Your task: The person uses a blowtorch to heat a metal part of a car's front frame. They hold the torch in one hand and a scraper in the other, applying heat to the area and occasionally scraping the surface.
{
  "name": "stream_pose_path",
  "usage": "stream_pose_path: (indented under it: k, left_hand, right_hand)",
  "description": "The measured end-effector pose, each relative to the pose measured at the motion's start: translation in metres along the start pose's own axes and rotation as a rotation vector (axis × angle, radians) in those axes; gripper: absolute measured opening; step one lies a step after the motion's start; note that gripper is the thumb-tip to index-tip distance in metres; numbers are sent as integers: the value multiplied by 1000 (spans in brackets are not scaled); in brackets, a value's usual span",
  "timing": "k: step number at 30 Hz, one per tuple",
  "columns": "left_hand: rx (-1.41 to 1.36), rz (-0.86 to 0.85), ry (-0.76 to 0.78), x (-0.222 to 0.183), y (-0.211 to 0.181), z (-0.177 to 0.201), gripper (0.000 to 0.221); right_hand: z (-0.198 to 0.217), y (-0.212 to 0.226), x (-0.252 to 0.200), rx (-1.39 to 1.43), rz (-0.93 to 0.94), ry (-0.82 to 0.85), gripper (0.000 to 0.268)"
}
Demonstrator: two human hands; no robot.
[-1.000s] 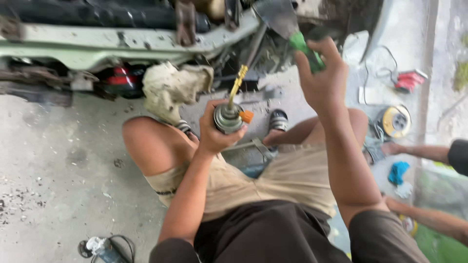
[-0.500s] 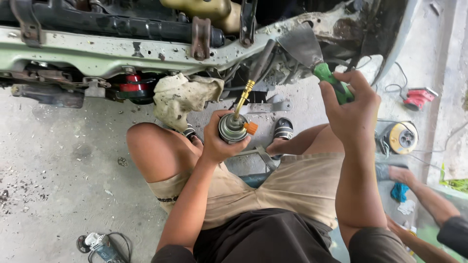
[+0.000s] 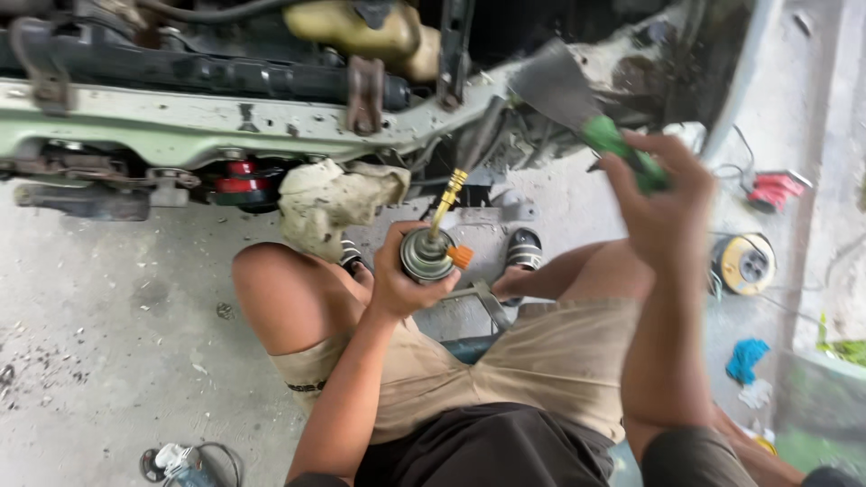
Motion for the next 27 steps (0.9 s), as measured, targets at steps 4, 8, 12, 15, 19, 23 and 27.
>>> stream_pose_path:
  k: [4, 8, 12, 15, 19, 23, 27]
  left_hand:
    - [7, 27, 4, 0, 5, 2, 61]
    - [30, 38, 4, 2, 7, 0, 63]
    - [65, 19, -1, 6, 3, 0, 61]
    - [28, 66, -7, 7, 9, 0, 61]
    - [-113, 27, 30, 9, 9, -3, 61]
    - [-201, 39, 49, 6, 17, -7, 62]
    - [-209, 47, 46, 10, 20, -9, 63]
  right_hand:
    - [36, -26, 28, 34, -26, 106, 20]
    - [39, -45, 90, -79, 197, 353, 30]
    - [24, -26, 140, -62, 404, 510, 37]
    - [10, -37, 165, -271, 408, 516, 38]
    - [-2, -40, 180, -200, 370, 567, 36]
    - [8, -19, 161, -305, 394, 526, 39]
    - [5, -18, 130, -158, 125, 504, 25]
Point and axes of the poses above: each hand's wrist, its own x-axis towards the middle knuckle, its own z-axis out of the back of the hand, y = z × x, the point moved 9 cm from there along x, towards the middle knuckle
